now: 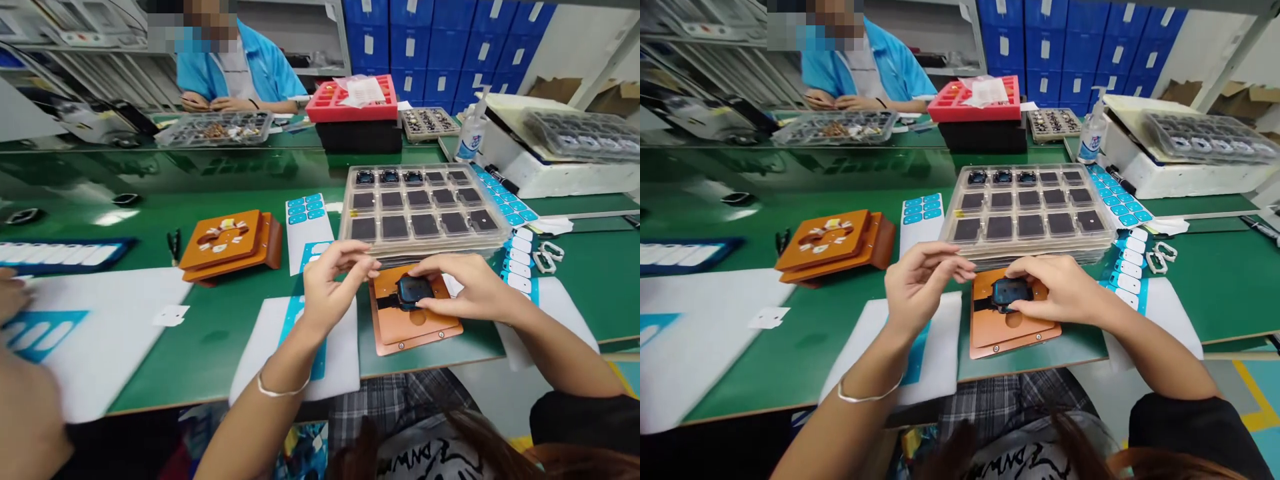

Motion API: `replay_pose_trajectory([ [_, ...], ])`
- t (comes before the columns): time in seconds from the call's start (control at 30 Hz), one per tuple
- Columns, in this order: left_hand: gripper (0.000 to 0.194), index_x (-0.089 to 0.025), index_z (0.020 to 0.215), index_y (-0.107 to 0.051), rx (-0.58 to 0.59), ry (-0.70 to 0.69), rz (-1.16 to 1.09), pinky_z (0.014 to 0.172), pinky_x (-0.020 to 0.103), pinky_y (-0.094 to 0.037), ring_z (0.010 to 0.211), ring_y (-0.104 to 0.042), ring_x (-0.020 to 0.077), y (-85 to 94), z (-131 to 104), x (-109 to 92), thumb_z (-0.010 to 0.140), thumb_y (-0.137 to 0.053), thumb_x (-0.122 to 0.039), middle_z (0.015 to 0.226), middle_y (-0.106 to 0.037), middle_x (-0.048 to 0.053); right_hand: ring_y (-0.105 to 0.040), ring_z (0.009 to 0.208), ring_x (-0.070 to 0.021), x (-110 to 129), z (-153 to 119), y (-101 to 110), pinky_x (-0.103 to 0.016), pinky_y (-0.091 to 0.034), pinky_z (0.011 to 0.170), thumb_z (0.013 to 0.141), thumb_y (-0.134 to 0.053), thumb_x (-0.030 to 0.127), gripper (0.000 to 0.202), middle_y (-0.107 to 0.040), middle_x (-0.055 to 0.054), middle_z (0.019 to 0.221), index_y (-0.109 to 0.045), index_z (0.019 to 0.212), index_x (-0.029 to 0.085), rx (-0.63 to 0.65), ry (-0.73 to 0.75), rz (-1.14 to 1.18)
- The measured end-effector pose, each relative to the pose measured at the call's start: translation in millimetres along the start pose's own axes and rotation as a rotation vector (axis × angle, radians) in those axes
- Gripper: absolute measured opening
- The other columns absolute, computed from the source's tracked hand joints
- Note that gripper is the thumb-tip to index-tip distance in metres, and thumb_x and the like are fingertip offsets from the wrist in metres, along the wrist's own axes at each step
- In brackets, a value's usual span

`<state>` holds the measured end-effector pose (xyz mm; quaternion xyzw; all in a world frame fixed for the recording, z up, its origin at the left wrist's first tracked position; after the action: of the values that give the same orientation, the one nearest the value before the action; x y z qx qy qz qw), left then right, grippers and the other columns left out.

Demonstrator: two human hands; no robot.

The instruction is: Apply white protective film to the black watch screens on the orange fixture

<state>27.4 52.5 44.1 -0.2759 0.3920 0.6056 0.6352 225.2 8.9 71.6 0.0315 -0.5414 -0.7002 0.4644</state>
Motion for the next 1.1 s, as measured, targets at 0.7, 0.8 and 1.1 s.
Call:
replay_pose_trajectory([
  [0.7,0.019,-0.018,0.077,-0.066,0.025,-0.296,0.442,0.054,0.019,-0.054,0.053,-0.066,0.0090,-7.5,1,-23,0.094,-0.058,-0.021,0.063,-0.073,-0.001,-0.062,0.093,-0.0204,-3,3,-13,-0.031,-0.053,0.074,0.078,-0.073,0.024,0.026,-0.066,-0.005,0.095,-0.064,0.102,0.021,0.125,-0.136,0.098],
  [0.8,0.020,-0.018,0.076,-0.066,0.027,-0.302,0.462,0.053,0.020,-0.053,0.052,-0.066,0.0093,-7.6,1,-23,0.094,-0.058,-0.022,0.063,-0.073,-0.001,-0.060,0.089,-0.0199,0,4,-12,-0.028,-0.050,0.069,0.078,-0.072,0.022,0.024,-0.066,-0.004,0.091,-0.063,0.100,0.021,0.112,-0.103,0.088],
  [1.1,0.019,-0.018,0.075,-0.066,0.027,-0.347,0.492,0.051,0.020,-0.051,0.050,-0.064,0.0089,-8.2,0,-25,0.093,-0.059,-0.020,0.063,-0.073,-0.001,-0.058,0.087,-0.0186,-1,4,-13,-0.026,-0.046,0.066,0.077,-0.071,0.017,0.027,-0.063,-0.004,0.091,-0.061,0.102,0.020,0.141,-0.092,0.069],
])
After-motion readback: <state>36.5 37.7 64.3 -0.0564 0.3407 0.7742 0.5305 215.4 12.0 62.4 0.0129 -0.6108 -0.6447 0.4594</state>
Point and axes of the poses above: each hand's wrist, its own z-axis towards the middle knuckle, its own y-axis out of the back of the hand, x = y × z, the point moved 6 cm from there along z, towards the middle knuckle
